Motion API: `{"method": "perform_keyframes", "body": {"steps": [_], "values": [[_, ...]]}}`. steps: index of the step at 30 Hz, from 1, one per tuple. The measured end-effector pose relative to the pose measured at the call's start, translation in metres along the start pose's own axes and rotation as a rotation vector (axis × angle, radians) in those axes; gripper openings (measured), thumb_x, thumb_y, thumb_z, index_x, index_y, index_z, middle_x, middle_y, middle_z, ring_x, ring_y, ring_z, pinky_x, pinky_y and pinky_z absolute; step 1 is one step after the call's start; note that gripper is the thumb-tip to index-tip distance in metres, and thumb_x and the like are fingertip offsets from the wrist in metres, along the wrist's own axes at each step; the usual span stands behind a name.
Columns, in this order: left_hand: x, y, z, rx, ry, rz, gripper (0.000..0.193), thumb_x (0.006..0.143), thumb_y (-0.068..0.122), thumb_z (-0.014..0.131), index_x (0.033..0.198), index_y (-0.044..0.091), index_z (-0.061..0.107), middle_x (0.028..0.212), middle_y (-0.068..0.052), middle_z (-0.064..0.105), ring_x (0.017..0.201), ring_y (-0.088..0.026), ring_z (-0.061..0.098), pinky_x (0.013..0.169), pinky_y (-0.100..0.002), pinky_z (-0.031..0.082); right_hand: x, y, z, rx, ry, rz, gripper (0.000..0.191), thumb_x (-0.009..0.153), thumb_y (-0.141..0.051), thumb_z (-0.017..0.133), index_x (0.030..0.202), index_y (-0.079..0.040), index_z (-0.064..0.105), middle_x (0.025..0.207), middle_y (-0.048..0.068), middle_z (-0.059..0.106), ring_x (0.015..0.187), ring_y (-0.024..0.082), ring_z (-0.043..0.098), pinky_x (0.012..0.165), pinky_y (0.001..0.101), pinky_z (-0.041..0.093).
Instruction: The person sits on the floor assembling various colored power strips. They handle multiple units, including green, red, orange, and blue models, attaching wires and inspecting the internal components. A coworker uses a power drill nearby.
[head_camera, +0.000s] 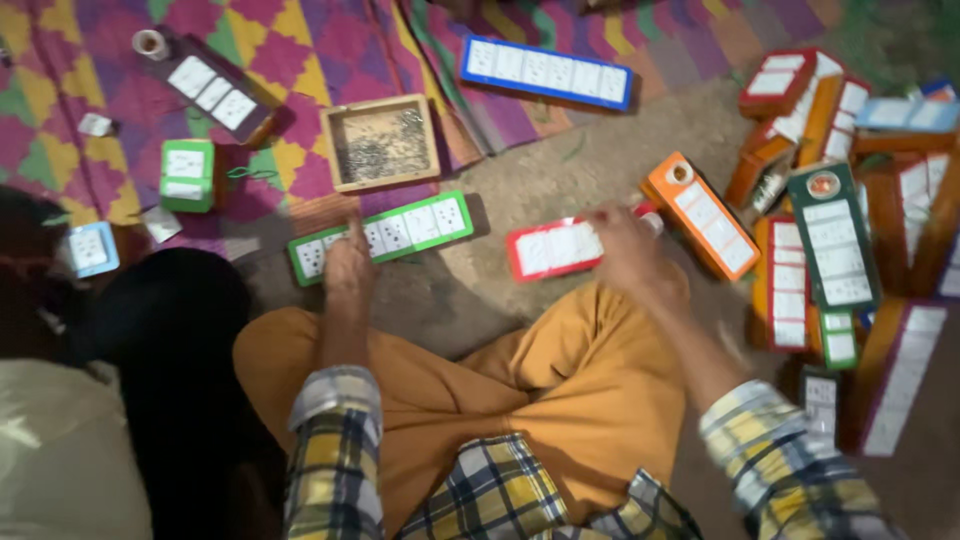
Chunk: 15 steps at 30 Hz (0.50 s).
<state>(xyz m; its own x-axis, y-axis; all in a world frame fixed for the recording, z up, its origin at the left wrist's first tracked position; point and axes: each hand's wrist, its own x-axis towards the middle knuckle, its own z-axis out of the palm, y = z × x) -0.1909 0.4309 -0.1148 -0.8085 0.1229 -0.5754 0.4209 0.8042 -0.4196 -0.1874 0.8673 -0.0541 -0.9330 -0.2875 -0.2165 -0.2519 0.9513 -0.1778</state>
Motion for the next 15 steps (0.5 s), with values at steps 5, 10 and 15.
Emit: {"method": "perform_keyframes", "body": {"steps": [5,10,15], "values": [[0.007,-0.007,0.002,-0.400,0.250,-0.314,0.062,0.100,0.019,0.053,0.156,-0.003,0.041,0.122,-0.007,0.071,0.097,-0.017,0.070,0.074,-0.031,0.058,0.009,-0.100,0.050,-0.013,-0.024,-0.153,0.071,0.070,-0.001,0.077,0.138,-0.013,0.061,0.135,0.013,0.057,0.126,0.037,0.053,0.096,0.0503,0.050],[-0.013,-0.005,0.017,-1.065,0.398,-0.509,0.048,0.089,0.015,0.060,0.133,-0.002,0.054,0.106,-0.008,0.070,0.089,-0.021,0.069,0.074,-0.037,0.058,0.004,-0.151,0.043,0.075,-0.029,-0.334,0.079,0.067,-0.003,0.078,0.142,-0.005,0.057,0.133,0.016,0.058,0.125,0.037,0.054,0.099,0.0473,0.050],[-0.044,0.059,0.001,-3.112,0.394,0.189,0.035,0.076,0.011,0.069,0.108,-0.003,0.067,0.088,-0.011,0.068,0.080,-0.026,0.067,0.075,-0.044,0.059,-0.005,-0.195,0.011,0.420,0.070,-0.296,0.042,0.083,-0.013,0.079,0.123,-0.006,0.069,0.122,0.016,0.069,0.112,0.036,0.065,0.091,0.0453,0.053]]}}
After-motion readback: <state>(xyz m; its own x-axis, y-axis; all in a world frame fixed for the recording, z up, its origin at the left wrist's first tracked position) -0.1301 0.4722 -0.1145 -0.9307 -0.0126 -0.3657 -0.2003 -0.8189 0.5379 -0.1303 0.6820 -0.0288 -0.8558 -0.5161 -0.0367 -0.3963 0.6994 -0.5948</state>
